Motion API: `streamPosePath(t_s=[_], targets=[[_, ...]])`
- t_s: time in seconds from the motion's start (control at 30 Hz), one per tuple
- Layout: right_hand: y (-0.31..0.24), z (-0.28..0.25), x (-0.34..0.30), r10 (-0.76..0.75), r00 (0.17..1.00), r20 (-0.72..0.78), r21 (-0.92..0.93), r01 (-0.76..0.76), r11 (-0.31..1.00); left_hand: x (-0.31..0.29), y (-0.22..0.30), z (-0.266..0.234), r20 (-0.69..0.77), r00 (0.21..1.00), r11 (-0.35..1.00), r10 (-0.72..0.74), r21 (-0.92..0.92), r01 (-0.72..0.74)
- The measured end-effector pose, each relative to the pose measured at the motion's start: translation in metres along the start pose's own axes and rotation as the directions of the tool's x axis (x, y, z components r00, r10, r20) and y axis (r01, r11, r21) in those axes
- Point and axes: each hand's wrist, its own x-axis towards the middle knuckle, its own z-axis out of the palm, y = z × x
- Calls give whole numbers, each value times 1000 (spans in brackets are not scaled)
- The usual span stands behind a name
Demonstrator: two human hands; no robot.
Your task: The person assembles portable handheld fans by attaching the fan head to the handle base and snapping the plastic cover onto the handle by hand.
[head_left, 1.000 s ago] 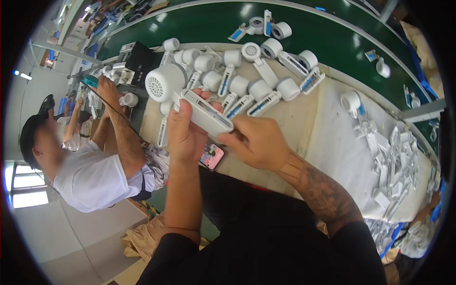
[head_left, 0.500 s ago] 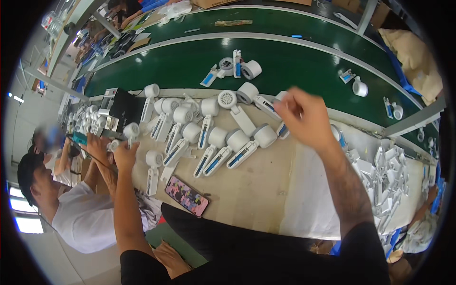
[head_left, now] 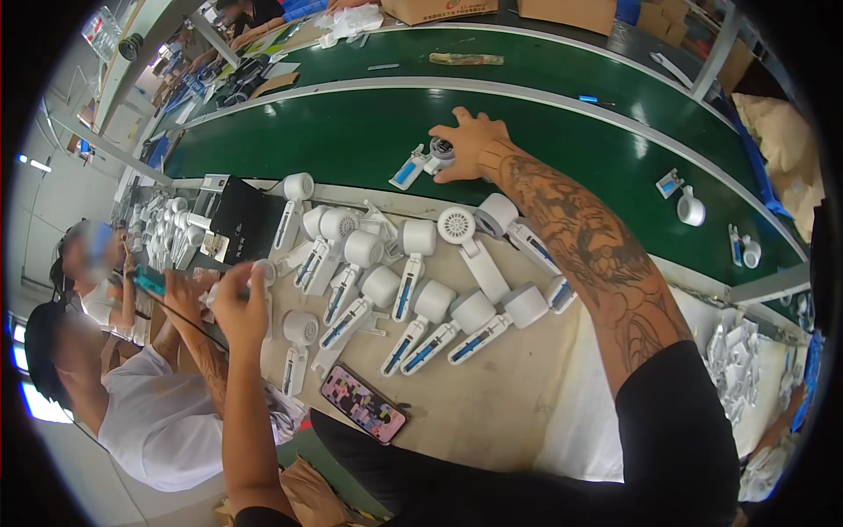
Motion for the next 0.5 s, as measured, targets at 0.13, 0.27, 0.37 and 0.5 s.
streamPosePath(t_s=[0.13, 0.27, 0.37, 0.5], targets=[[17, 4, -19, 97, 978, -184, 138, -72, 988, 62, 98, 77, 319, 935, 967, 157, -244, -79], [26, 3, -23, 130, 991, -8, 270, -123, 955, 111, 131, 193, 532, 747, 908, 398, -113, -404], [42, 27, -17, 65, 985, -161, 355, -3, 935, 122, 126, 263, 714, 658, 919, 239, 52, -390], [95, 31, -39, 175, 913, -369, 425, -2, 905, 114, 164, 284, 765, 643, 996, 38, 26, -90]])
